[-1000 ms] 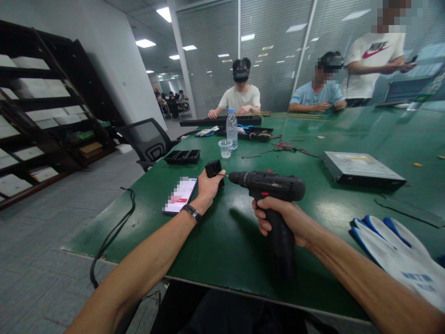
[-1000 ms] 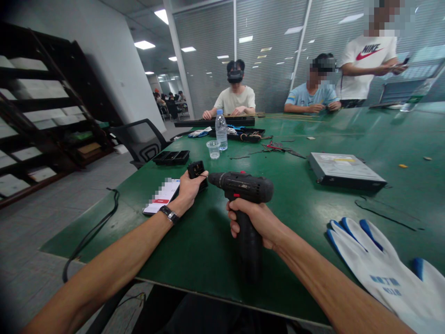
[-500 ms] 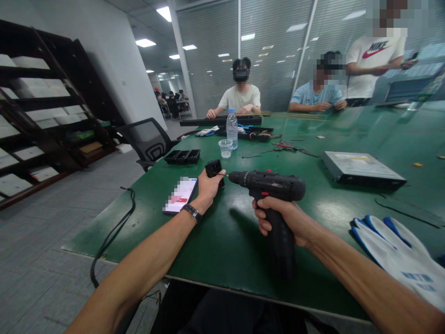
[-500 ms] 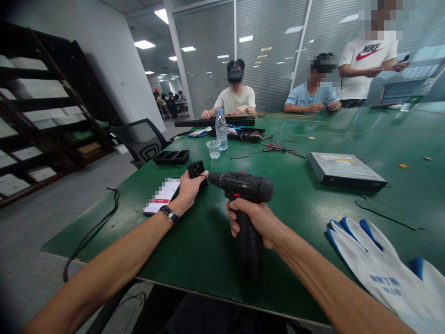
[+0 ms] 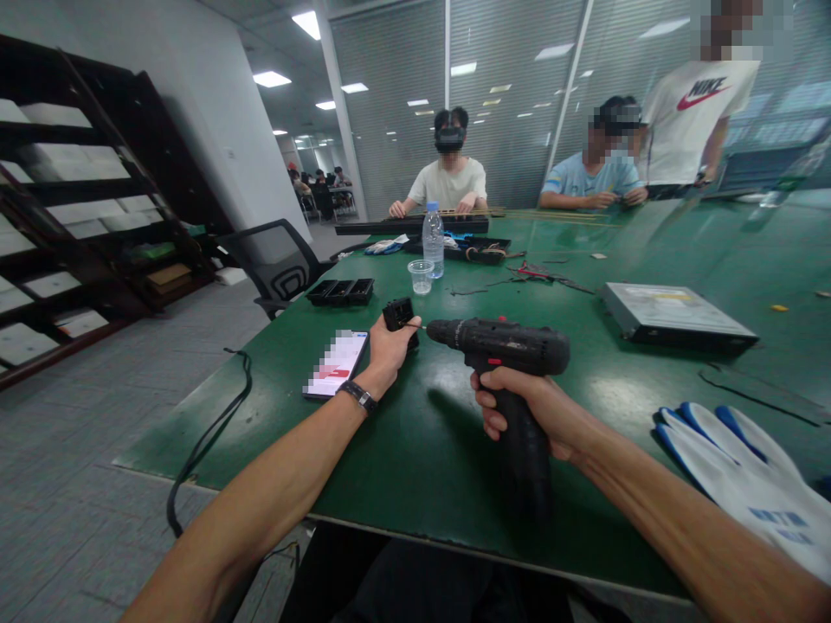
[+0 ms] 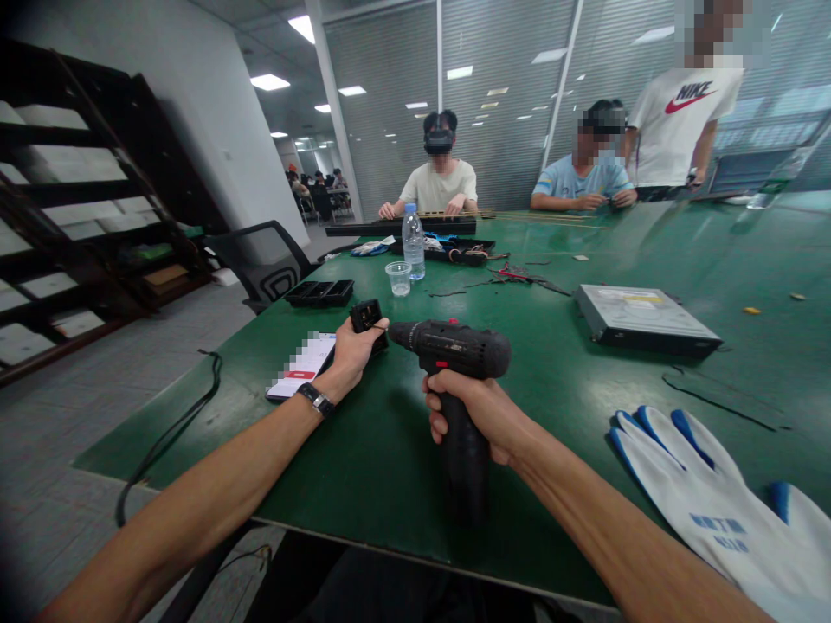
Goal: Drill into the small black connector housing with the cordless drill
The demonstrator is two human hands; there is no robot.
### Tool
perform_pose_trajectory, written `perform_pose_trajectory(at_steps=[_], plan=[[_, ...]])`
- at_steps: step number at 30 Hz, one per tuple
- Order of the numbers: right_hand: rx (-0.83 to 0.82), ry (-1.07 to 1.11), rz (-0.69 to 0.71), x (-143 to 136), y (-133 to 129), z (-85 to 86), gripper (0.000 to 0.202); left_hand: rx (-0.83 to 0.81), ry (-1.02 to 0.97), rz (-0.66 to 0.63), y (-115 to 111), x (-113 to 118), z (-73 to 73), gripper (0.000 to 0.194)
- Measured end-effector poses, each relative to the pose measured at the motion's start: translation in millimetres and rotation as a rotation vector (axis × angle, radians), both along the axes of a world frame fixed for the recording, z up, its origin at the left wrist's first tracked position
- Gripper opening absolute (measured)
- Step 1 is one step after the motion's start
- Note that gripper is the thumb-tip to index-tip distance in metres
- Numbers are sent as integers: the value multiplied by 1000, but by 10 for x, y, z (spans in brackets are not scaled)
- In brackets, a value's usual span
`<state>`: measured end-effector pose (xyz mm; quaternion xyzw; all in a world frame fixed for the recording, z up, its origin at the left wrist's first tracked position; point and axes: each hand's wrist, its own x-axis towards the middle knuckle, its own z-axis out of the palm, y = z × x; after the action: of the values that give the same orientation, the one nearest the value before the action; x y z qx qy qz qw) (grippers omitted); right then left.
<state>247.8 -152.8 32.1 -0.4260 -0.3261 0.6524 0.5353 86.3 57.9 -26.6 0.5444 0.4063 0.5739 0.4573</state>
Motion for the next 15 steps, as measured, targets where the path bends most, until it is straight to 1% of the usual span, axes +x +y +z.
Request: perform_pose_trajectory(at_steps=[10,15], plan=[[-5,7,-3,10,-18,-2,21,-9,-24,-12,22,15,-29,44],[-3,4,-3,1,-1,1,19,-12,-22,-6,-2,8,-5,43]])
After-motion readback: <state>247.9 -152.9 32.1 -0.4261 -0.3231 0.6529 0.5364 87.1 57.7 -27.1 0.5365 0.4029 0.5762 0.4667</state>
